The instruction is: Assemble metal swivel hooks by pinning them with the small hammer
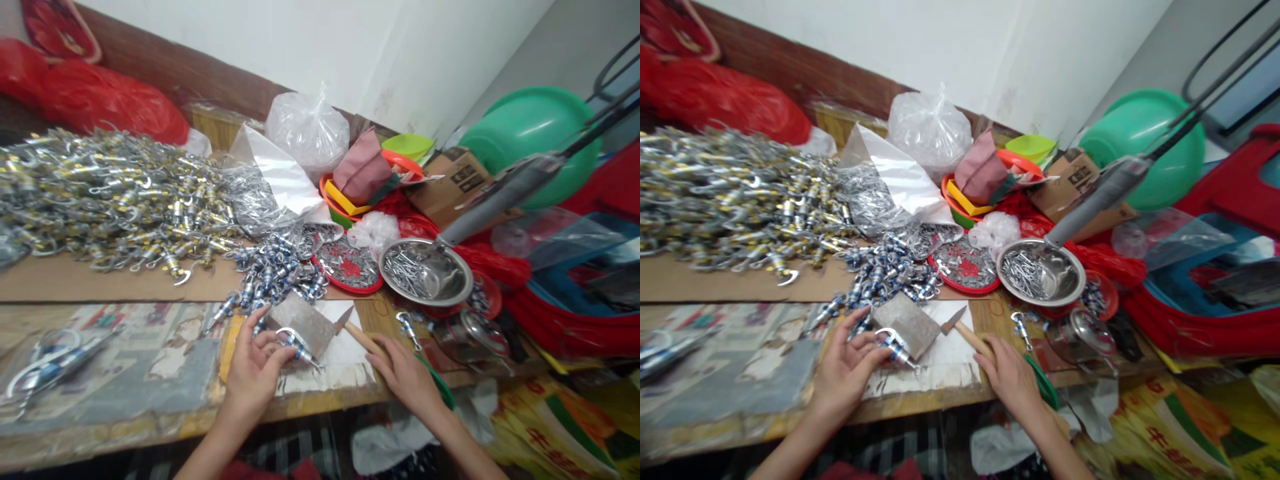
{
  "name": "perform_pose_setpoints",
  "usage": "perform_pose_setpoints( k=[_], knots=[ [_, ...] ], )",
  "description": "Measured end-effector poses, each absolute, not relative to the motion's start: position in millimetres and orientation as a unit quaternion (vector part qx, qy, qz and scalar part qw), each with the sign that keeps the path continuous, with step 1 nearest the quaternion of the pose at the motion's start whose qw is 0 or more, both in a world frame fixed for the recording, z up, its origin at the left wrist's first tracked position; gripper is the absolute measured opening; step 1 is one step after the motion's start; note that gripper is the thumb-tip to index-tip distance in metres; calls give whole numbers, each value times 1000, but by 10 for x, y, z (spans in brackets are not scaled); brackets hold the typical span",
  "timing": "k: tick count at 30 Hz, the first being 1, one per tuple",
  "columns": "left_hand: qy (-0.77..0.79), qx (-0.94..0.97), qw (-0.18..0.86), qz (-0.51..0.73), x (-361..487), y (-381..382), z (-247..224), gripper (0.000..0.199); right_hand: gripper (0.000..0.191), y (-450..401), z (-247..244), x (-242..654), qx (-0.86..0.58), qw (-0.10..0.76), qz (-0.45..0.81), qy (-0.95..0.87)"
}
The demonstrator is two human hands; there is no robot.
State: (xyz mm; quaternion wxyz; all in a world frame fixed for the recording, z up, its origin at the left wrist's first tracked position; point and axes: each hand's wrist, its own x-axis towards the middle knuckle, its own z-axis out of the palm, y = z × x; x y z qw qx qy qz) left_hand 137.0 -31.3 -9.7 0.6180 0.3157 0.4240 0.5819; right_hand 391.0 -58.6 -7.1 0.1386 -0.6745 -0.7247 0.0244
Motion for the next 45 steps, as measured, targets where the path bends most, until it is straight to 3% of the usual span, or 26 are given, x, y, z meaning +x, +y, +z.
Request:
perform_pose_setpoints(
  k=[2,5,10,16,23,25,27,30,33,37,45],
  knots=[
    [427,316,615,583,1373,-310,-97,65,20,-657,-78,3929,-675,130,45,-725],
    [435,314,612,581,1373,-307,-90,68,17,-685,101,3768,-660,207,71,-719],
    [445,309,611,577,1364,-308,-57,75,38,-702,496,3441,-510,317,58,-797],
    [450,305,613,574,1358,-304,-22,79,47,-774,480,3292,-491,205,77,-843],
    [450,313,616,565,1349,-308,-31,83,42,-712,393,3260,-514,233,133,-814],
    [459,320,613,558,1335,-303,-35,76,38,-662,309,3347,-550,281,173,-767],
    [485,361,596,528,1304,-290,-51,50,38,-610,204,3489,-611,302,219,-698],
    [525,493,510,471,1222,-263,-103,12,43,-514,84,3718,-669,244,271,-648],
    [509,630,362,462,1130,-245,-163,10,36,-310,75,3827,-646,175,241,-703],
    [455,724,219,470,1068,-240,-160,12,31,261,162,3731,-652,130,67,-744],
    [449,717,271,459,1099,-216,26,9,53,1269,109,3472,-707,74,30,-702]
  ],
)
